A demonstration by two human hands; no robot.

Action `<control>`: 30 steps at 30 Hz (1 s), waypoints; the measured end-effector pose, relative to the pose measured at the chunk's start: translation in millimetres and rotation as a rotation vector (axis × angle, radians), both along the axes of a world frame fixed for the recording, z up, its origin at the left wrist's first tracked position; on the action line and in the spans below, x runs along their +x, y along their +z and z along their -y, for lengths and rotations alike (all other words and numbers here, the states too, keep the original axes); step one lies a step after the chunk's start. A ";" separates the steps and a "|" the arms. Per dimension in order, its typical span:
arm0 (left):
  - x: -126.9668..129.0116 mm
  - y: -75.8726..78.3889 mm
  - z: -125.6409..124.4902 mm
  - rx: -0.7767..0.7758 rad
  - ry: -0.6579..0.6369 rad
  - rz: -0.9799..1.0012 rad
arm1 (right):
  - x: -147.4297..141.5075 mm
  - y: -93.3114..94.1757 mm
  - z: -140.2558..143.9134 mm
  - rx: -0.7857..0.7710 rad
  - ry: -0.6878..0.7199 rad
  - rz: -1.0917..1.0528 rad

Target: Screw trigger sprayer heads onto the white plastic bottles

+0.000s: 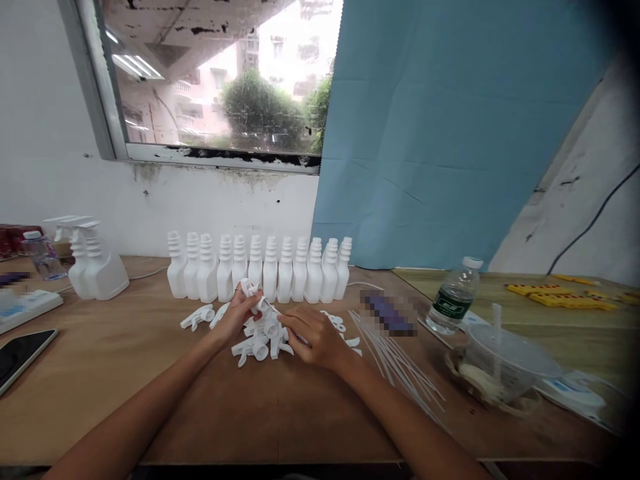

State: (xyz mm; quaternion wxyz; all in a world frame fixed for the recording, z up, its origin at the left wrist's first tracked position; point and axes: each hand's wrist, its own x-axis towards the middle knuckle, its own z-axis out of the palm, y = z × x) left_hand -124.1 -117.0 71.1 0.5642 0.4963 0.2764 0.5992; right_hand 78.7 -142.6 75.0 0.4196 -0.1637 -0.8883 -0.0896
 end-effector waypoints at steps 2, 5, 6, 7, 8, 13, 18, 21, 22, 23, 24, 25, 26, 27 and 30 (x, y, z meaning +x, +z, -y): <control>1.5 0.9 1.0 -0.001 0.026 0.011 | -5.1 -3.0 2.5 0.050 -0.016 -0.009; 4.7 3.5 5.7 0.005 0.052 0.028 | -12.7 -9.0 9.0 -0.153 -0.007 -0.219; 5.7 4.3 7.5 0.007 0.058 0.033 | -14.3 -10.3 11.5 -0.236 -0.006 -0.288; 6.5 5.0 9.1 0.007 0.062 0.037 | -15.1 -10.8 13.8 -0.300 -0.006 -0.336; 6.8 5.5 10.3 0.004 0.064 0.037 | -15.0 -10.4 15.8 -0.345 -0.004 -0.358; 3.8 4.6 9.3 -0.054 -0.012 -0.031 | -5.5 -3.0 19.2 -0.533 0.077 -0.298; 1.6 2.9 6.6 -0.097 -0.126 -0.079 | 2.6 -3.0 13.7 -0.803 0.215 -0.374; 2.1 4.8 9.1 -0.135 -0.179 -0.090 | 2.9 -3.2 11.4 -0.939 0.284 -0.434; 2.4 5.7 10.4 -0.149 -0.193 -0.086 | 2.3 -2.8 11.4 -0.968 0.310 -0.449; 2.6 6.6 11.7 -0.161 -0.206 -0.079 | 1.5 -2.4 11.7 -0.984 0.335 -0.458; 2.8 7.4 12.8 -0.171 -0.217 -0.068 | 0.5 -2.1 12.2 -0.981 0.355 -0.456; 2.9 8.0 13.5 -0.179 -0.226 -0.056 | -0.7 -1.9 12.9 -0.954 0.359 -0.438; 2.9 8.2 13.9 -0.186 -0.233 -0.043 | -1.9 -1.9 13.5 -0.897 0.347 -0.402; 2.7 8.1 13.8 -0.194 -0.238 -0.032 | -3.1 -2.1 13.9 -0.815 0.324 -0.351; 1.8 5.8 12.1 -0.220 -0.252 -0.016 | -5.2 -1.9 12.9 -0.488 0.273 -0.147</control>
